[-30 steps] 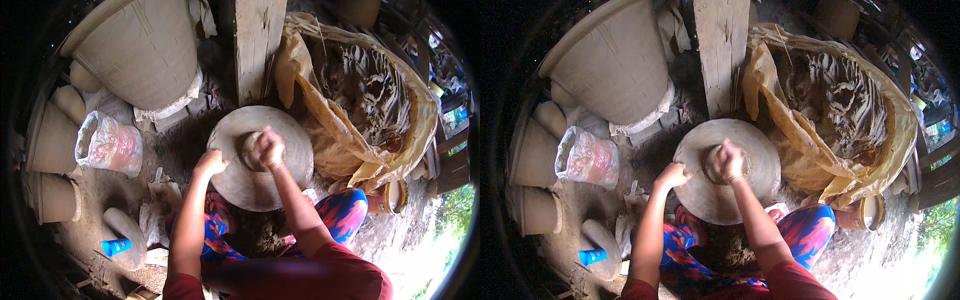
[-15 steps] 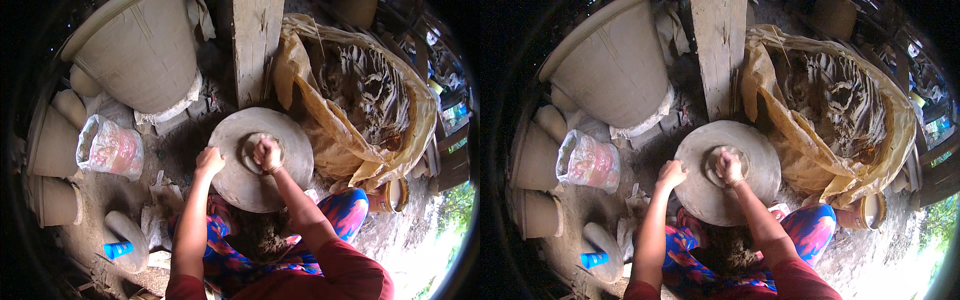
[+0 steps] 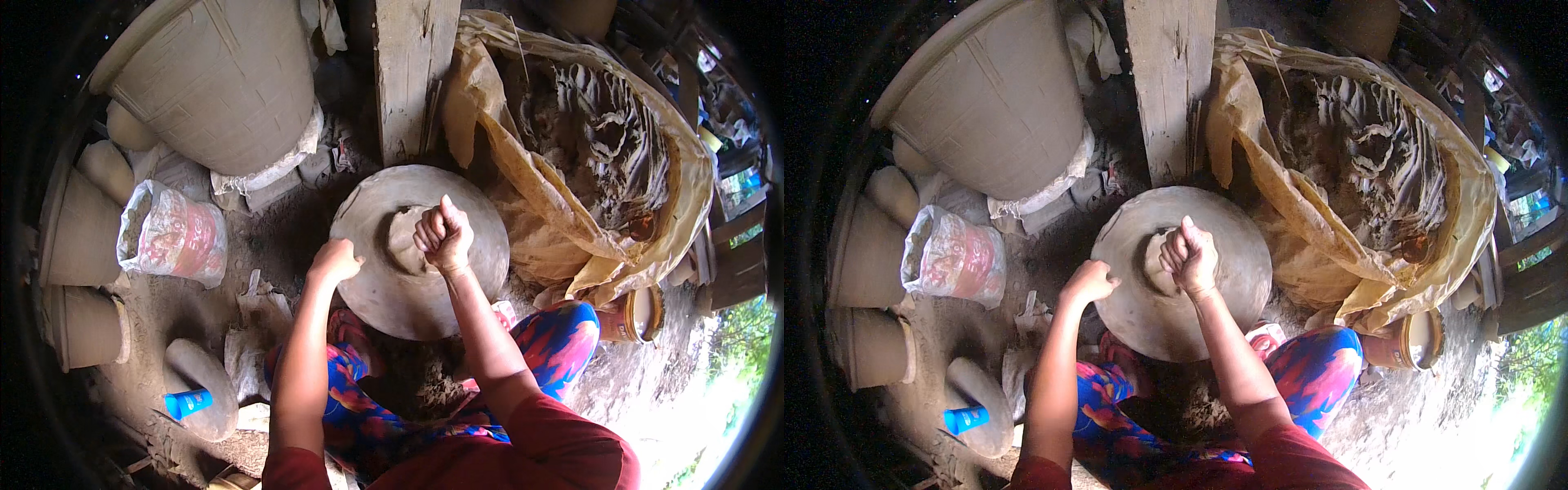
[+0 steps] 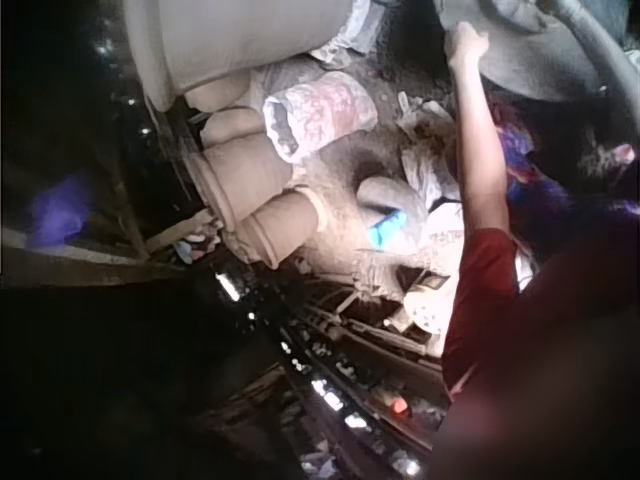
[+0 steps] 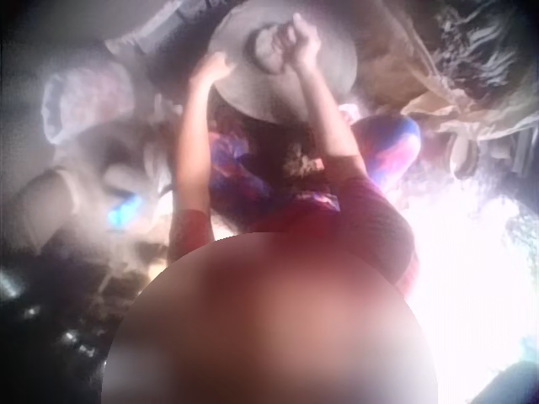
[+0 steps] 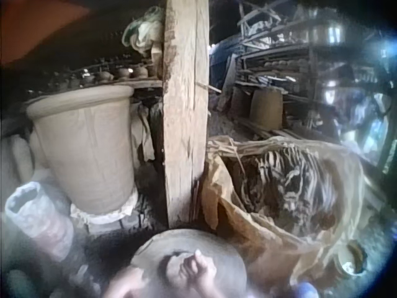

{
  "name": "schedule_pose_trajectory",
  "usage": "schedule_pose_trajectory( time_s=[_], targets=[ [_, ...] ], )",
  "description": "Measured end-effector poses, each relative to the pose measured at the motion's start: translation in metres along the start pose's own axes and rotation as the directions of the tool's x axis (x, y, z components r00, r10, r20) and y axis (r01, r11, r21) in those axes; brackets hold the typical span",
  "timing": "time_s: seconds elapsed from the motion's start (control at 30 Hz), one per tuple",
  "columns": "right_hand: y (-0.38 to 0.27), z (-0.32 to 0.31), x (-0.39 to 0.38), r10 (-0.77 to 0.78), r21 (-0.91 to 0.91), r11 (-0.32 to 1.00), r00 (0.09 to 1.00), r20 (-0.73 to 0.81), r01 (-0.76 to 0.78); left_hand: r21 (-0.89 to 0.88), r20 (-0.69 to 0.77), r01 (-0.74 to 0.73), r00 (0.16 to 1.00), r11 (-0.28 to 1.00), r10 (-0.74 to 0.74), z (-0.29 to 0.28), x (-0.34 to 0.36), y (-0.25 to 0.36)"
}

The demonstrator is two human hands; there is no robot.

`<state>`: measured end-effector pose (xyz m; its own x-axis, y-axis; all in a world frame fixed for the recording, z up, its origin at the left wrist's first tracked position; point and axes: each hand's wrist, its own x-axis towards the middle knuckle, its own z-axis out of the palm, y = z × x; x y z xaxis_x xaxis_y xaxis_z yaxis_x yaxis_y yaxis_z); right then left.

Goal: The person sits on the ground and shapes a lump of clay on a rotating pottery wheel. They use their hands to center and form the clay, then use a small stick to refine the shape. The person adds more clay to the piece and continues shaping it.

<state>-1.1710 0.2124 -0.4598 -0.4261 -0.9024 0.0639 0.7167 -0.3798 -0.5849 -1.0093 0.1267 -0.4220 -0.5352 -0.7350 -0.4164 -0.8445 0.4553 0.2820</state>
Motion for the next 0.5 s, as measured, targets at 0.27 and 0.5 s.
schedule_pose_trajectory(
  time_s=[0.27, 0.5],
  targets=[
    [-0.009, 0.003, 0.001, 0.105, -0.212, 0.968, 0.986, -0.127, -0.131, 0.028, -0.03, -0.04, 0.999, 0.999, 0.04, 0.002, 0.004, -0.003],
    [-0.006, 0.005, 0.001, 0.308, -0.316, 0.891, 0.945, -0.108, -0.326, -0.051, -0.136, 0.018, 0.99, 0.999, -0.025, -0.003, 0.002, -0.001]
  ],
)
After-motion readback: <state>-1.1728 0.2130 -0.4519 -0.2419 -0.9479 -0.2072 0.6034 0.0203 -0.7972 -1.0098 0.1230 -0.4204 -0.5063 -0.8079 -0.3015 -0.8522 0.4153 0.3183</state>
